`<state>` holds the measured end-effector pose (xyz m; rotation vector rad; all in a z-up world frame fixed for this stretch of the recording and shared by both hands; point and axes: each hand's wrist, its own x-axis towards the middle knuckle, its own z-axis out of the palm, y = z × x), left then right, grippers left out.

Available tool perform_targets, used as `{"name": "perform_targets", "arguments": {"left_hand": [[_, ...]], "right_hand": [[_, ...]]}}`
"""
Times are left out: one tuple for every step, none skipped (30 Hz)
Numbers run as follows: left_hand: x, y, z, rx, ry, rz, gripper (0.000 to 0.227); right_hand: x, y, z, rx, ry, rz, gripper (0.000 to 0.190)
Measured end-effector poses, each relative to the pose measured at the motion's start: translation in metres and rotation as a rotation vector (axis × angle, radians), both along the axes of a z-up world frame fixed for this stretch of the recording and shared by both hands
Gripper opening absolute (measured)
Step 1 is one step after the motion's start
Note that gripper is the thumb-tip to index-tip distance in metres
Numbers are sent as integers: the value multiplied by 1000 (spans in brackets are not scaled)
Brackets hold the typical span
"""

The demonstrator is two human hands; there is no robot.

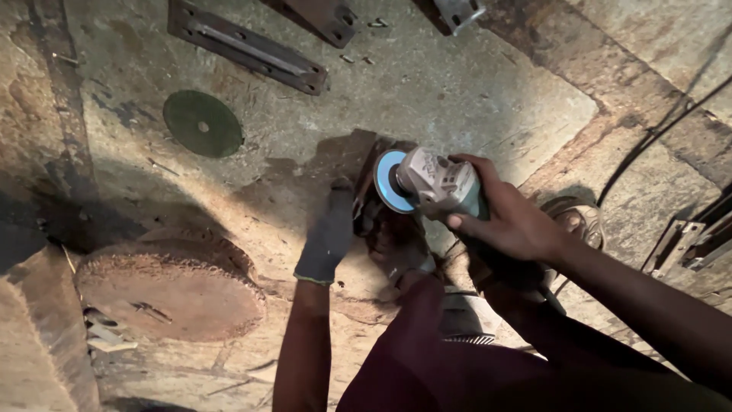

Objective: Grind and smooth the edges of metal brackets using an angle grinder.

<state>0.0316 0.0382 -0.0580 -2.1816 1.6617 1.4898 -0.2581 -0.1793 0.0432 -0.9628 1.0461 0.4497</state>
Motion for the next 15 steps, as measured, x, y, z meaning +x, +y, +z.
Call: {"name": "perform_targets", "arguments": {"left_hand": [[-3,-10,8,31,-16,19,42],[-6,-21,16,61,-31,35,43],[-10,-47,32,67,-34,40,43],[-14,-74,47,404,104,468,48],[-18,-101,62,741,251,894,64],[-17,-103,63,745,248,895,64],[-17,-106,65,760,203,863,68],[-16,-111,66,771,160,827,73],[-15,-107,64,772,159,824,73],[-15,-102,63,685,138,804,68],[-16,-96,62,598,118,782,66],[-16,-95,60,601,123,776,66],[-16,-94,58,583,118,768,66],[-14,-94,56,558,110,765,66],[-13,-87,51,553,111,764,66]], "right_hand": [[0,3,-5,-73,-93,-64,89],[-1,7,-11,-146,-184,-130,86],[1,6,-13,-139,-187,-127,86],[2,5,-14,-130,-173,-117,86],[3,5,-16,-121,-160,-107,86],[3,5,-16,-116,-160,-107,86],[4,4,-17,-59,-115,-85,87],[4,3,-17,-5,-68,-64,87],[3,4,-18,-5,-67,-67,87],[1,6,-17,-3,-154,-144,84],[-1,8,-16,-1,-240,-221,81],[-1,7,-18,-2,-233,-225,81],[-1,6,-18,-5,-154,-156,83],[1,3,-21,-11,-83,-84,84],[-1,3,-23,-16,-83,-84,84]]}}
